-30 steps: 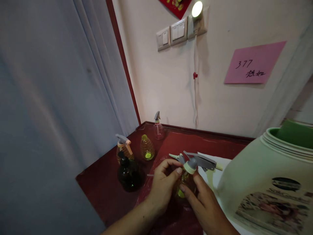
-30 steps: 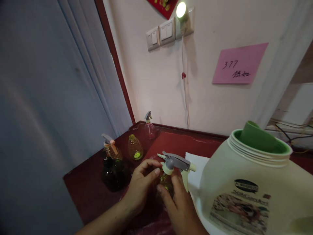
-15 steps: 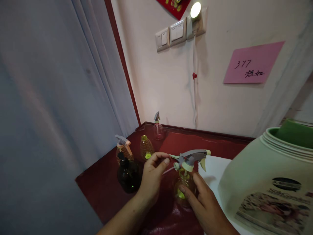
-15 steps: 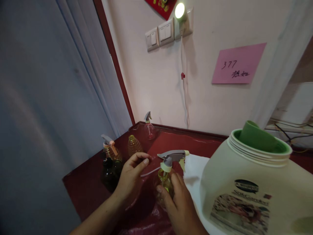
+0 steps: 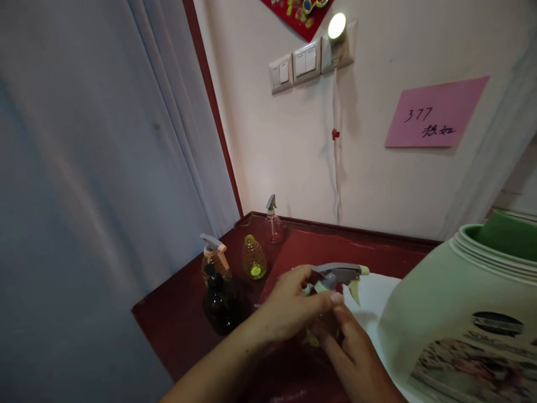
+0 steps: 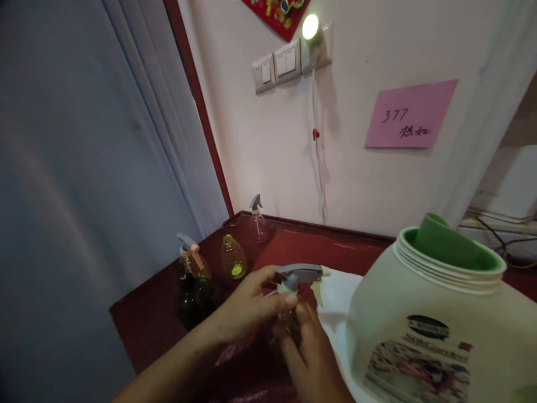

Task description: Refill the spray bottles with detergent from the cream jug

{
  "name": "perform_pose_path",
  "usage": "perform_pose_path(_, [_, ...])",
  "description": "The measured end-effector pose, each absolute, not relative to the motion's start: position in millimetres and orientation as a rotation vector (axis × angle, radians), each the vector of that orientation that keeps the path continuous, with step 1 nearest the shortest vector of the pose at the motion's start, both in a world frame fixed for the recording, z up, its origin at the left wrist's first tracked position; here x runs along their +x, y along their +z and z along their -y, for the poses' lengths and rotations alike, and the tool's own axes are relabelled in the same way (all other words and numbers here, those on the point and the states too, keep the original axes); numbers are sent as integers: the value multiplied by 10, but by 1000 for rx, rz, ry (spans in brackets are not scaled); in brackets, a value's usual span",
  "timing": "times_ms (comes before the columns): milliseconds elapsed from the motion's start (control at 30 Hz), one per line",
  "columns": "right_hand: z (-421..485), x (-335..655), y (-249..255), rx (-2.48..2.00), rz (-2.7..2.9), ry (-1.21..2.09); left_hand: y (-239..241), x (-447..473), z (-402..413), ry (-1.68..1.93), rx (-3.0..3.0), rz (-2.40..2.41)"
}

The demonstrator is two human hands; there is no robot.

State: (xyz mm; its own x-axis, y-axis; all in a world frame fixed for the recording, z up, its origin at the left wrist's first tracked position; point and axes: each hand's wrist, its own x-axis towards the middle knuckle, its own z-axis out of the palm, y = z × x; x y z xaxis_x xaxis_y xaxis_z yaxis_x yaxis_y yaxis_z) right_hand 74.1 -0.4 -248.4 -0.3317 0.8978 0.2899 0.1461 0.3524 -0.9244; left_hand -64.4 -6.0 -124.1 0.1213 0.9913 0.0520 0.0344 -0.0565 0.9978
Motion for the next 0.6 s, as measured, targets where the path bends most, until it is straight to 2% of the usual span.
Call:
perform_pose_path(167, [-22,749,-2614,-924,1707,1023,-1254,-553,-4,1210,1446,-1169])
perform_pose_path(300, [-42,735,-2569,-909,1786,1013,-987,-696,9,1354,1393,-1054])
perform_pose_path(467, [-38,732,-2457,-923,1842,1012,-498,-1109,-102,1865,1371,-996])
perform_pose_path(600, [-18,734,-2435,-887,1834,1026,-324,-1421,-291,2152,1480,-1170])
